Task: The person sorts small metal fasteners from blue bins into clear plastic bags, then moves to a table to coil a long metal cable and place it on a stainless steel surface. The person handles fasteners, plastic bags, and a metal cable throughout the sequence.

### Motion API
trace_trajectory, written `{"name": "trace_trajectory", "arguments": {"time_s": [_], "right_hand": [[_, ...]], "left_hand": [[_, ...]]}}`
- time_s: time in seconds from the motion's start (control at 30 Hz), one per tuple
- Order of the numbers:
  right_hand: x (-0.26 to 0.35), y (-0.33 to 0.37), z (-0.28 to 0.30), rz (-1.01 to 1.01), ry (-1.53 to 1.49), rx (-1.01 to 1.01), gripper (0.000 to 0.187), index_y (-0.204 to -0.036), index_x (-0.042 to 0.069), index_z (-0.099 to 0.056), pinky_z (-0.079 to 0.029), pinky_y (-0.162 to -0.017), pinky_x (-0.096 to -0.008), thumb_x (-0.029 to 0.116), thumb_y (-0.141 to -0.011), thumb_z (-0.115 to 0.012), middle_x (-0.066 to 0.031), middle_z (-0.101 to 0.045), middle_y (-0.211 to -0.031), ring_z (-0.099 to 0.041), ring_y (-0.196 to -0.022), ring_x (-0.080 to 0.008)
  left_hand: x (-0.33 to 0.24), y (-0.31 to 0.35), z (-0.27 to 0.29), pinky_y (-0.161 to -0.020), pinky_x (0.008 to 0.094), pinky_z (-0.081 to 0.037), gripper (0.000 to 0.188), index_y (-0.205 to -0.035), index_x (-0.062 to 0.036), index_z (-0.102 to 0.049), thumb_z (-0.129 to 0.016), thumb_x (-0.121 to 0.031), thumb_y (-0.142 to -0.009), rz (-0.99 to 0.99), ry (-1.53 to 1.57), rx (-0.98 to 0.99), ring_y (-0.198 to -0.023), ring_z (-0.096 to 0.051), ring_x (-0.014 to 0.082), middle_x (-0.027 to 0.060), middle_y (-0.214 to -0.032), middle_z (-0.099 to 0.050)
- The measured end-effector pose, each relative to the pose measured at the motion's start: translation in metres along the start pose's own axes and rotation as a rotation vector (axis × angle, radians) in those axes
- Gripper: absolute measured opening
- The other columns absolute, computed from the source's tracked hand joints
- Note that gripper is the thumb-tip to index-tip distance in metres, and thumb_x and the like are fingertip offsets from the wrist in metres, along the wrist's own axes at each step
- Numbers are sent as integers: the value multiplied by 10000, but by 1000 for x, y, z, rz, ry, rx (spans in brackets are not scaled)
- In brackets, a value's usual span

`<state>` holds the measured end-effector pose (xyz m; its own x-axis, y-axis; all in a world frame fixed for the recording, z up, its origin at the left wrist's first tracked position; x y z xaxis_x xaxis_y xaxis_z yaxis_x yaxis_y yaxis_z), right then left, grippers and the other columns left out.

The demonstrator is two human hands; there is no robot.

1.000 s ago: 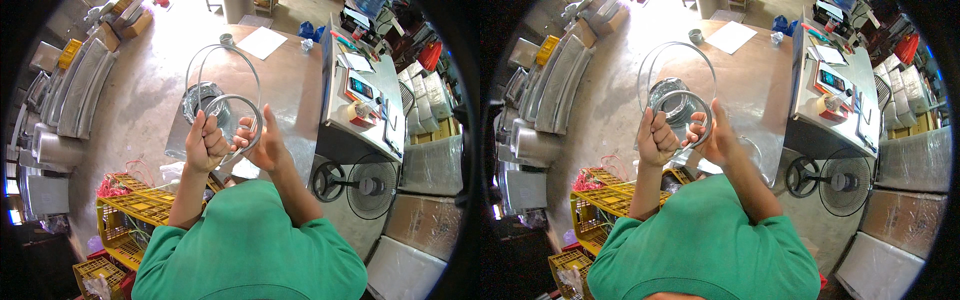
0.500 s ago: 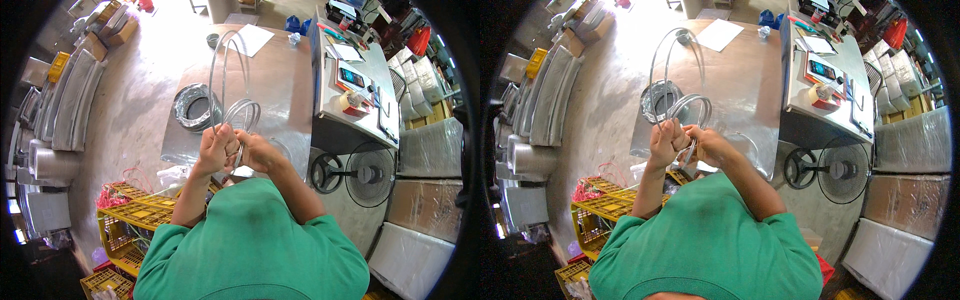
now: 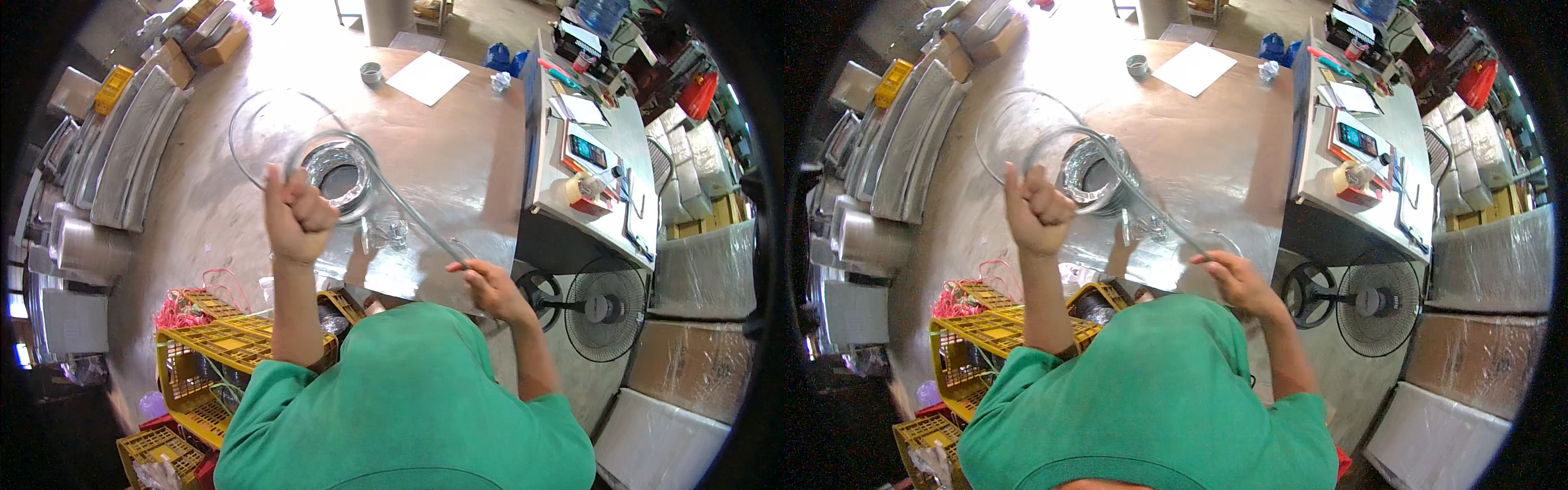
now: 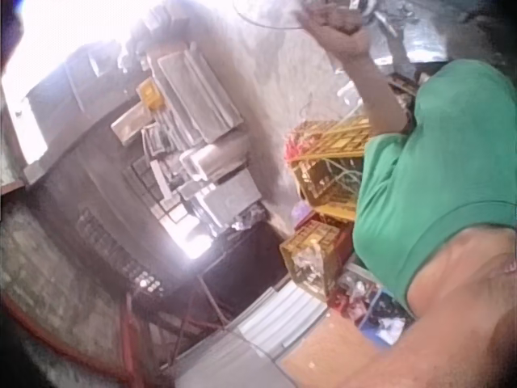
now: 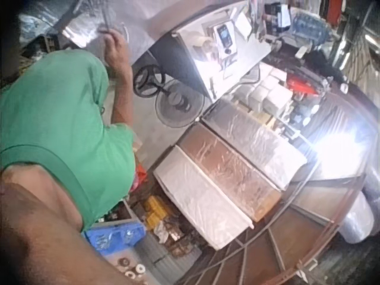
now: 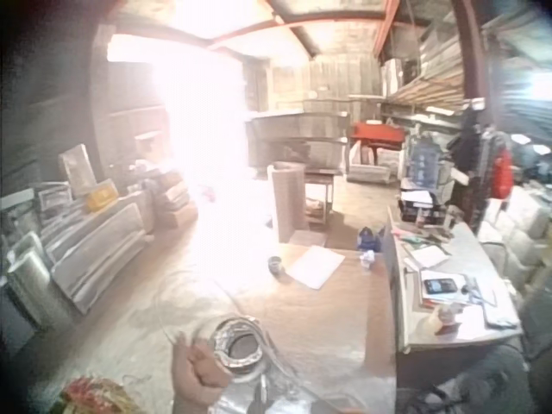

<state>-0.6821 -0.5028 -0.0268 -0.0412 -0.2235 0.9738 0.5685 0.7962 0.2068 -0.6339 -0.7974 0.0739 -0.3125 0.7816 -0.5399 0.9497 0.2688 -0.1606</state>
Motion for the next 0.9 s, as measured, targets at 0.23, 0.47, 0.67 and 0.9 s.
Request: {"name": "trace_trajectory", "arguments": {"time_s": [0.23,0.47,0.67,0.9], "right_hand": [[-57,89,102,119,573,-681,315,-1106,31,-641,-410,-533,-315,308,-1062,-496,-69,-574,-662,-506,-553,-157],[-102,70,88,201,1103,-780,295,-900,44,-622,-499,-708,-470,284,-1026,-506,-183,-605,-796,-624,-797,-365],[-131,-32,13,-260,-110,-516,370,-945,12,-653,-478,-617,-343,343,-1038,-518,-82,-634,-791,-613,-667,-198],[1,-96,-36,99,-1161,-156,305,-1067,37,-593,-399,-618,-317,328,-1047,-505,-37,-540,-750,-493,-624,-152]], "left_hand": [[-69,8,-18,-388,257,-119,518,-726,-178,-342,-308,-580,-1049,100,88,107,-380,-122,63,-94,-484,-192],[-15,17,-61,-376,251,-143,446,-729,-170,-344,-233,-409,-1089,222,334,286,-351,-158,58,-88,-474,-217],[32,20,-98,-375,249,-162,460,-736,-173,-357,-203,-421,-1091,176,539,374,-338,-179,52,-94,-478,-238],[73,31,-74,-417,264,-154,452,-764,-172,-377,-223,-443,-1091,265,457,232,-379,-143,67,-87,-493,-197]]}}
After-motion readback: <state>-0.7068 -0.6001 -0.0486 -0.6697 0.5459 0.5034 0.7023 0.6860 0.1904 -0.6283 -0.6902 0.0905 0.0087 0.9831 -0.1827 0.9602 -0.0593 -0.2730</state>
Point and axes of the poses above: each hand's wrist, its own y-axis away from the middle knuckle, its own z-axis out of the back of the hand, x = y × z, the point moved 8 cm from there along -y, towards the middle knuckle
